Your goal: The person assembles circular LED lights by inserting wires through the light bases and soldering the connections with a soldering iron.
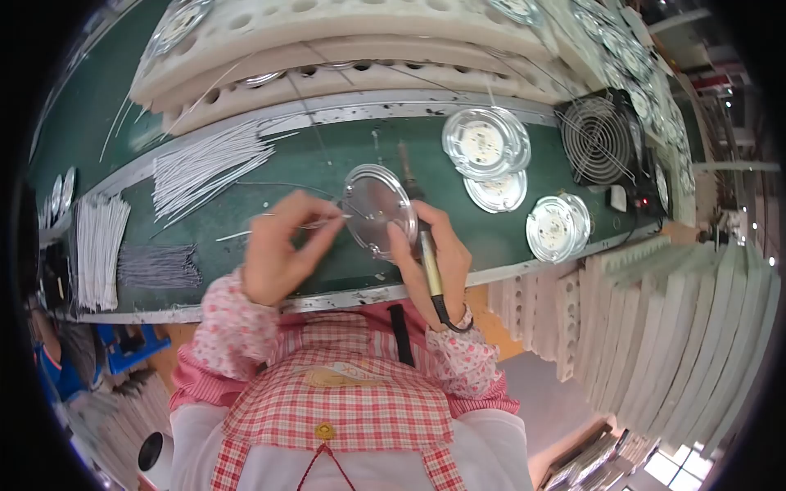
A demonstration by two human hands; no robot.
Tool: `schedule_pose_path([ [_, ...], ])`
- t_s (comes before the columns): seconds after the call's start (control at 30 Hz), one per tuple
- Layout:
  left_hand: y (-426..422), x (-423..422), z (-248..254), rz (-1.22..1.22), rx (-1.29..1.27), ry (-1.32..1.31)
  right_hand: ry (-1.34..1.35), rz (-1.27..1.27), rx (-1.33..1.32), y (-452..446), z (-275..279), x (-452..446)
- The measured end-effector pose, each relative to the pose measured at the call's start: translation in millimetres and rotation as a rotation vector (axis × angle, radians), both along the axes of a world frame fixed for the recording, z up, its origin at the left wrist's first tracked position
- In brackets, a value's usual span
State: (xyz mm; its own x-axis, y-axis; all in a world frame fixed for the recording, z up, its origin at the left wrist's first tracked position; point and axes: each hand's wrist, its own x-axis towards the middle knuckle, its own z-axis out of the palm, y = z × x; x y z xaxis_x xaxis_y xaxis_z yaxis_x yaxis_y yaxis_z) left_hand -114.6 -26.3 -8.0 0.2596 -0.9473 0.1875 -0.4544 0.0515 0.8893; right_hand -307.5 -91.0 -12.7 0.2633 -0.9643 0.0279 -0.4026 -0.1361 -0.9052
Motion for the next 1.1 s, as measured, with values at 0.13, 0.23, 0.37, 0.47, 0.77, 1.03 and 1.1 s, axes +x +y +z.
schedule_pose_path([
  [0.13, -4.8, -18.7, -9.1, 0.02, 0.002, 0.071, 0.011, 0.012, -0.034, 3.3, 2.4, 3.9],
  [0.23, -6.0, -22.5, -8.1, 0.022, -0.036, 0.029, 0.032, 0.052, -0.114, 6.2, 6.4, 5.2],
  [0.37, -1.5, -23.7, -2.8, 0.017, -0.083, -0.097, 0.091, 0.113, -0.278, 15.6, 11.0, 8.0],
  [0.47, 4.6, -18.8, -7.9, -0.045, -0.13, -0.164, 0.113, 0.224, -0.436, 25.5, 15.6, 10.6],
  [0.77, 10.4, -3.6, -20.2, -0.078, 0.125, 0.265, -0.028, 0.682, -0.237, -27.5, -0.3, -0.1],
  [1.03, 11.5, -15.2, -28.0, 0.143, 0.194, 0.449, 0.029, 0.461, -0.309, -8.2, -12.6, 15.7],
  [1.1, 7.7, -15.9, -7.6, 0.09, 0.251, 0.23, 0.119, 0.371, -0.404, 3.2, -10.9, 19.5],
])
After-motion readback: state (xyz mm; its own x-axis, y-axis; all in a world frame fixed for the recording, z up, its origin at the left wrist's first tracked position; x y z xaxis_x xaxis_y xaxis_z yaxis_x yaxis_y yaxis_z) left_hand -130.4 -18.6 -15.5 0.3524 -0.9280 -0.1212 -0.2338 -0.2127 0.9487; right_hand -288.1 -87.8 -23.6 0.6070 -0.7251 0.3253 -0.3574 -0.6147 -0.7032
